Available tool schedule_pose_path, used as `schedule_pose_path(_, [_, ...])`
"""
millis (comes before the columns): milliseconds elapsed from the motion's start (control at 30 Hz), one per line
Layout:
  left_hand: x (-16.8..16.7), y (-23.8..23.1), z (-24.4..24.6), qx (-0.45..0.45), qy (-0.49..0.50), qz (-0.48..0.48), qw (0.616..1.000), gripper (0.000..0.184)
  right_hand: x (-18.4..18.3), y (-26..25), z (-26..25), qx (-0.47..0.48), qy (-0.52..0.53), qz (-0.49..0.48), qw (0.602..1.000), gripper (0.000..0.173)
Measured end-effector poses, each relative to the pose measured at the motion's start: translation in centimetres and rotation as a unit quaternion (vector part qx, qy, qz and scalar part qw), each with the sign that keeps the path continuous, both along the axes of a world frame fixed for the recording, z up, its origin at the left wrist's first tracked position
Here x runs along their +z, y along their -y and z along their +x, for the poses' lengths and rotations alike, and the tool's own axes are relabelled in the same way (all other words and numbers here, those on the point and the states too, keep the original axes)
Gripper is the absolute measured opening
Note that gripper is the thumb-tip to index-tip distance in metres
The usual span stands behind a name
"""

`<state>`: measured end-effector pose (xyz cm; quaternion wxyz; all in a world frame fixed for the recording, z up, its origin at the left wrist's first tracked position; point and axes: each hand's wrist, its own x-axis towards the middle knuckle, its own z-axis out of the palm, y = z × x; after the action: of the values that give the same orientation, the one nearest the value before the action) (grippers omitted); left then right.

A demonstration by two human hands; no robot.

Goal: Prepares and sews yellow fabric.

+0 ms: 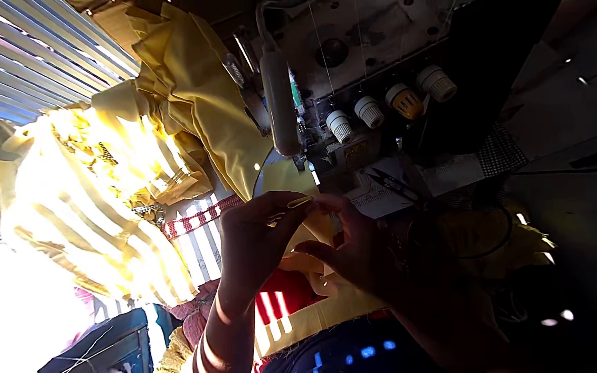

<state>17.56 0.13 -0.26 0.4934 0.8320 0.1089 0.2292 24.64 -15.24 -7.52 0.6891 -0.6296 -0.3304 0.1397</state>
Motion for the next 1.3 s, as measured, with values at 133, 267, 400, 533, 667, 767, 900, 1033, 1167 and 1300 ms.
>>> schedule_pose_path(133, [0.3, -1.7, 0.7, 0.046, -0.042, 0.021, 0.998, 0.009, -1.7, 0.1, -0.9, 0.005, -0.074, -0.004, 0.997, 0.015])
schedule_pose_path(267, [0.1, -3.5, 1.2, -0.013, -0.115, 0.012, 0.993, 0.007, -2.9, 1.7, -0.5, 0.001, -0.040, -0.061, 0.997, 0.015])
schedule_pose_path(400, [0.7, -4.0, 1.9, -0.051, -0.159, -0.006, 0.986, 0.005, -2.1, 2.8, 0.3, 0.010, -0.039, -0.092, 0.995, 0.017])
schedule_pose_path(533, [0.7, -4.7, 3.1, -0.047, -0.124, 0.057, 0.990, 0.005, -1.4, 1.8, 0.6, 0.019, -0.140, -0.083, 0.986, 0.046])
schedule_pose_path(667, [-1.1, -4.7, 3.9, 0.012, -0.085, 0.142, 0.986, 0.008, -2.8, 0.4, 0.6, 0.036, -0.178, -0.089, 0.979, 0.020])
schedule_pose_path(767, [-1.6, -3.9, 2.5, 0.047, -0.095, 0.189, 0.976, 0.009, -3.2, 1.7, -0.4, 0.056, -0.173, -0.094, 0.979, 0.017])
schedule_pose_path(900, [-1.4, -3.6, 1.6, 0.028, -0.097, 0.188, 0.977, 0.008, -3.2, 3.2, -1.7, 0.048, -0.153, -0.108, 0.981, 0.020])
schedule_pose_path(1033, [-1.6, -3.8, 2.0, 0.026, -0.085, 0.194, 0.977, 0.012, -3.4, 3.5, -2.0, 0.011, -0.114, -0.110, 0.987, 0.015])
schedule_pose_path(1167, [-1.8, -3.7, 2.2, 0.041, -0.073, 0.199, 0.976, 0.009, -3.2, 3.4, -2.0, 0.007, -0.129, -0.117, 0.985, 0.014])
schedule_pose_path(1300, [-1.8, -3.5, 2.4, 0.054, -0.070, 0.206, 0.974, 0.009, -3.2, 3.2, -2.0, 0.007, -0.145, -0.116, 0.983, 0.014])
